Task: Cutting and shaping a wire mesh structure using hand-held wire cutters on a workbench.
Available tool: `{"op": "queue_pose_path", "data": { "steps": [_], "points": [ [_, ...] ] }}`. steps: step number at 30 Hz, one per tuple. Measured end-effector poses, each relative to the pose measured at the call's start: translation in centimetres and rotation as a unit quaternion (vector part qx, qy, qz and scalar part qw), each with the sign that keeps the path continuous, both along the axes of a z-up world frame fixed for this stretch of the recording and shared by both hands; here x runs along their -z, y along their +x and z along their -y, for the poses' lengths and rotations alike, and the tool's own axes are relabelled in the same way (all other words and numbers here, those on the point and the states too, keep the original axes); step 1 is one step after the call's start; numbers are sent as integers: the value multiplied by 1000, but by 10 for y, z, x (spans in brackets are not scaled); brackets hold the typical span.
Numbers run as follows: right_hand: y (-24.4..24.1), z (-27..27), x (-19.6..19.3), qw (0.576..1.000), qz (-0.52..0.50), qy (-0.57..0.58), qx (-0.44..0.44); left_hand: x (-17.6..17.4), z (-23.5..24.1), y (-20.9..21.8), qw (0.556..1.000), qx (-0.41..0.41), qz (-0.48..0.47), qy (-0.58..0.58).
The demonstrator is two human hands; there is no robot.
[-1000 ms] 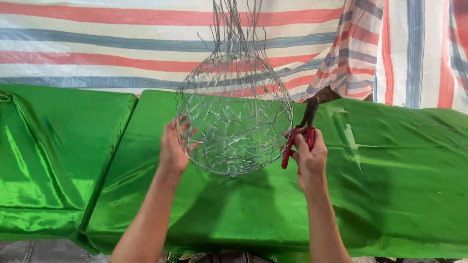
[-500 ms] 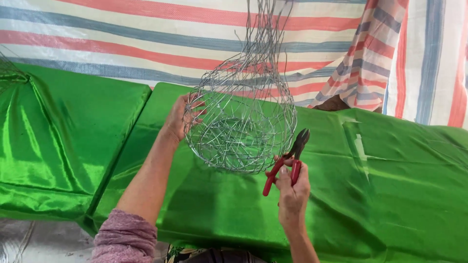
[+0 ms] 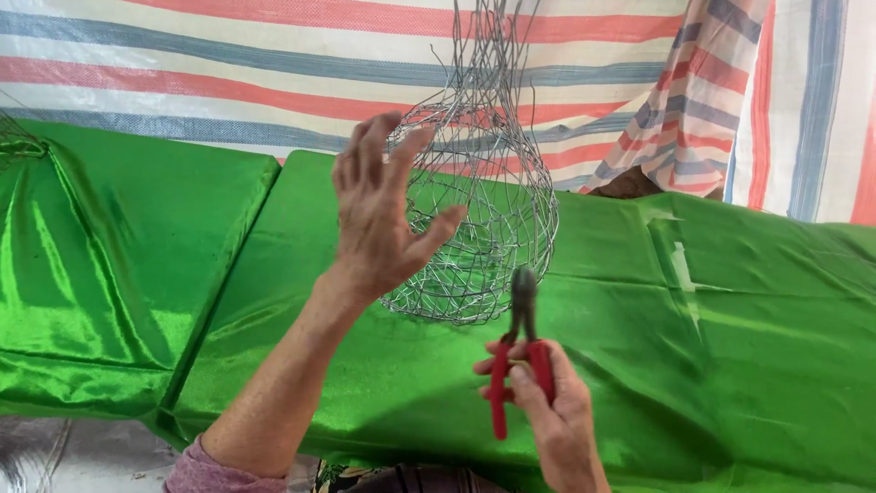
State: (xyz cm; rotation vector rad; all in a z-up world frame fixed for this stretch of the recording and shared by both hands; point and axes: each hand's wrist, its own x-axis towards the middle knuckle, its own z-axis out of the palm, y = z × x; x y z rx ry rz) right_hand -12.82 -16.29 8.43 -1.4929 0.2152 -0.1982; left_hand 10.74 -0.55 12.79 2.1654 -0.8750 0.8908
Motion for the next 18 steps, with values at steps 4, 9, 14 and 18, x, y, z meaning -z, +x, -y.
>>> {"op": "queue_pose_path", "data": {
  "steps": [4,9,14,18],
  "points": [
    [1,-13,-7,998,37,26,-31,-1,10,6,996,31,-34,82],
    [6,-19,-9,998,20,36,-41,9,14,6,996,14,-16,89],
    [12,-22,-7,996,45,54,-47,13,12,0,999,29,-15,36],
    [16,-24,-10,995,51,62,-52,2,7,-9,990,106,-3,-88]
  ]
}}
